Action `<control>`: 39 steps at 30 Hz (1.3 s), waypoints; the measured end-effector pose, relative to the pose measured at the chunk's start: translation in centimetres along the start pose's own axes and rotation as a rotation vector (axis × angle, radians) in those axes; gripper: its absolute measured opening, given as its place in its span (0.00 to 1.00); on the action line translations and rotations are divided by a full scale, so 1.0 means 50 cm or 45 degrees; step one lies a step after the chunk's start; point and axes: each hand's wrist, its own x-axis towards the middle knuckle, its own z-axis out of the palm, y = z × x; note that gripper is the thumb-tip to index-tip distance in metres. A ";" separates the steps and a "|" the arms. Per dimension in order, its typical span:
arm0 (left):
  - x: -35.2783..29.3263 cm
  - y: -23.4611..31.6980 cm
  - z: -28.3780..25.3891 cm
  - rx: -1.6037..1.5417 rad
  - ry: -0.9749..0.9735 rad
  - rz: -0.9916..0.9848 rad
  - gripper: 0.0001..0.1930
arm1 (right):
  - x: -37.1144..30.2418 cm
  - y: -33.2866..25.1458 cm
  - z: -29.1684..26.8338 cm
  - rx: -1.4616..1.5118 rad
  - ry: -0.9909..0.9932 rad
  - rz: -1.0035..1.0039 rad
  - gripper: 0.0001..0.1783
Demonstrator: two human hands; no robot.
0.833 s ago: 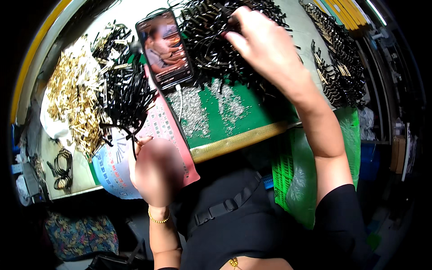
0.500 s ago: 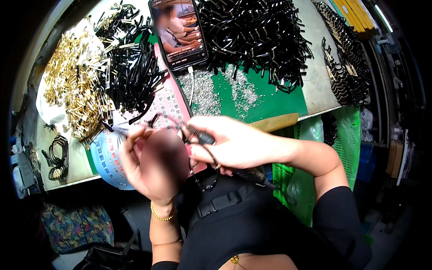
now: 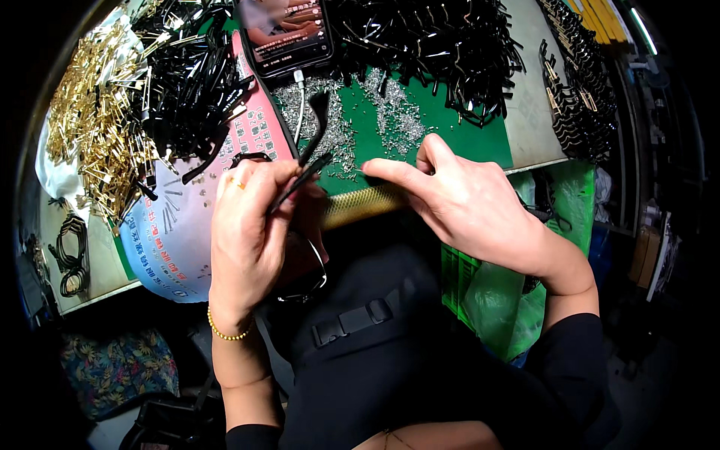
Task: The person assembles eyeglasses by hand, inserting small metal components into the frame and using a wooden tool to press parts into place. The person repeatedly picks up frames, inserts pieces, and adjusts them on a green work surface.
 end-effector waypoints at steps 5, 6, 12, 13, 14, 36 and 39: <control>0.008 0.016 0.008 0.235 -0.102 0.073 0.12 | 0.004 0.006 0.017 -0.032 0.056 -0.005 0.28; 0.012 0.019 0.012 0.265 -0.106 0.071 0.12 | 0.007 0.008 0.020 -0.035 0.057 -0.009 0.28; -0.019 -0.032 0.032 -0.261 0.192 -0.036 0.10 | 0.010 0.008 0.024 -0.013 0.104 0.015 0.26; -0.022 -0.027 0.037 -0.475 0.305 -0.041 0.11 | 0.011 0.009 0.024 -0.014 0.106 0.027 0.26; -0.022 -0.023 0.041 -0.689 0.418 -0.048 0.11 | 0.010 0.009 0.025 -0.006 0.098 0.036 0.27; -0.027 -0.004 -0.014 -0.649 0.140 -0.563 0.07 | 0.056 -0.043 0.000 0.243 -0.131 -0.257 0.33; -0.026 0.009 -0.015 -0.613 0.160 -0.599 0.06 | 0.070 -0.039 0.007 0.195 -0.111 -0.331 0.32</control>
